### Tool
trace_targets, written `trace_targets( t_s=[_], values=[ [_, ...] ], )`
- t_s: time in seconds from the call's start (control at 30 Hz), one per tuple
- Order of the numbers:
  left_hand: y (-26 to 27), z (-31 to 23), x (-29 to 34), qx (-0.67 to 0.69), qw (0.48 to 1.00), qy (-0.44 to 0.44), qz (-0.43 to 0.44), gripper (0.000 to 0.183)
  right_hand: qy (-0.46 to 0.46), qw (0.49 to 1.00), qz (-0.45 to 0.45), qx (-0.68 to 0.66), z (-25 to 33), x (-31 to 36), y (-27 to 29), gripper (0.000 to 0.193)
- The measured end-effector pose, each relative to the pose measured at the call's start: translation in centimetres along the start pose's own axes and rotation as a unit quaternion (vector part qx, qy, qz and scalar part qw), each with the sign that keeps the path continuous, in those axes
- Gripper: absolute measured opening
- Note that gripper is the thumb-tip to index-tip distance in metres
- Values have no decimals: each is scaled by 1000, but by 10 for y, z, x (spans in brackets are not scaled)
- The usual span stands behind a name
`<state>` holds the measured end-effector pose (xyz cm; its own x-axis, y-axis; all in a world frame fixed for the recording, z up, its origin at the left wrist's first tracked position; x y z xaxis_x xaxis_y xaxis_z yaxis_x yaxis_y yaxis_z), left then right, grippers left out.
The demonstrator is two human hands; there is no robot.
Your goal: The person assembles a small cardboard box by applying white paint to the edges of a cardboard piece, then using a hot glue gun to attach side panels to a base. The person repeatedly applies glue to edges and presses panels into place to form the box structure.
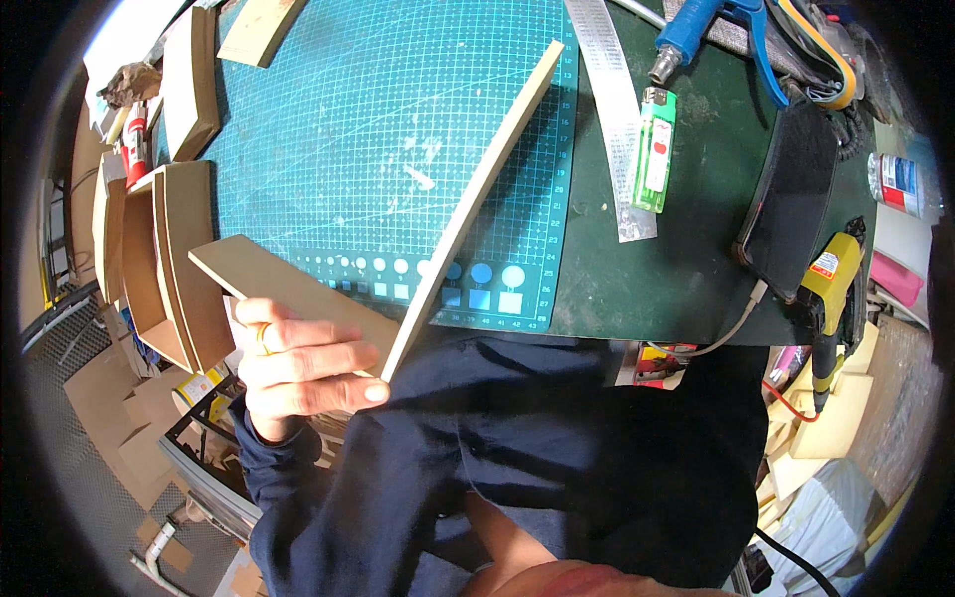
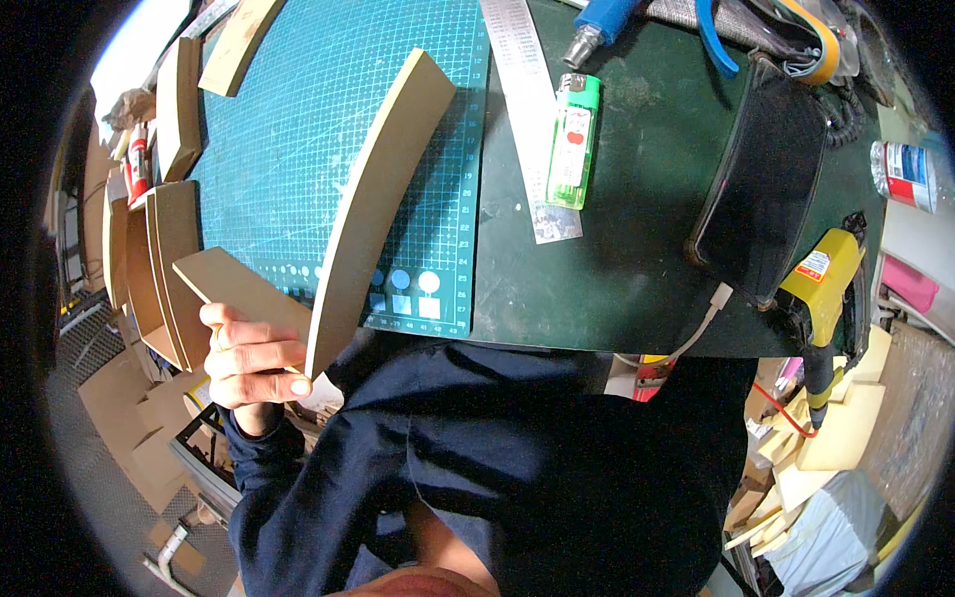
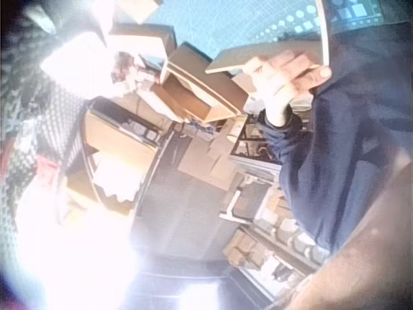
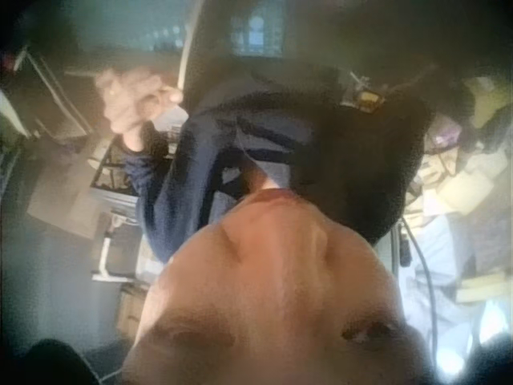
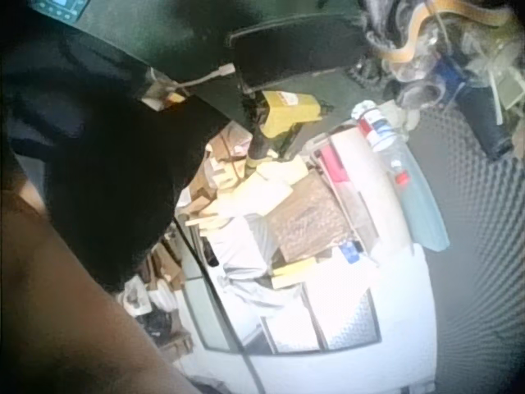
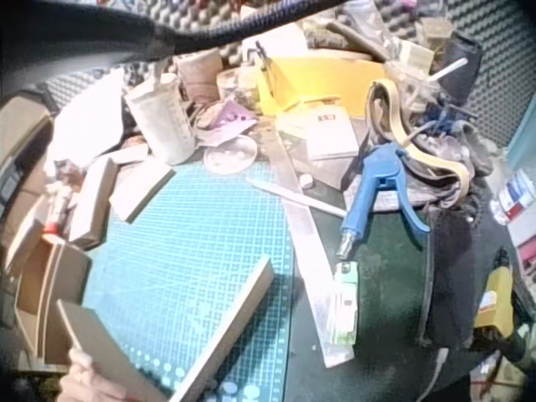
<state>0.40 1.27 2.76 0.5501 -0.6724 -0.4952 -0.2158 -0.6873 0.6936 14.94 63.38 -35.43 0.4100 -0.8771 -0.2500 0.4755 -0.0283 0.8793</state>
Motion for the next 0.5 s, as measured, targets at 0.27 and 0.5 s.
trace_targets(
  t_s=[0.27, 0.5],
  values=[
    [0, 3, -2, -4, 1000, -20, -4, 23, -10, 1000, 2, -5, -2, 6, 6, 17],
    [1, -1, -1, -17, 1000, 10, 8, 26, -13, 1000, 4, -13, -1, 10, 6, 18]
  ],
)
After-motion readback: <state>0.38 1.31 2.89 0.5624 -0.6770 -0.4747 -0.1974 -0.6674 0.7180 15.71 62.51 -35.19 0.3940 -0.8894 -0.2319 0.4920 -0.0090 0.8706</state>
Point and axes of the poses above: each hand's wrist, its own x-axis away from the middle knuckle, its own y-axis out of the back of the hand, z = x × y, the point moved 5 cm from there along -x, towards the middle knuckle, and after that the axes turned 3 degrees about x, right-handed, at the moved point
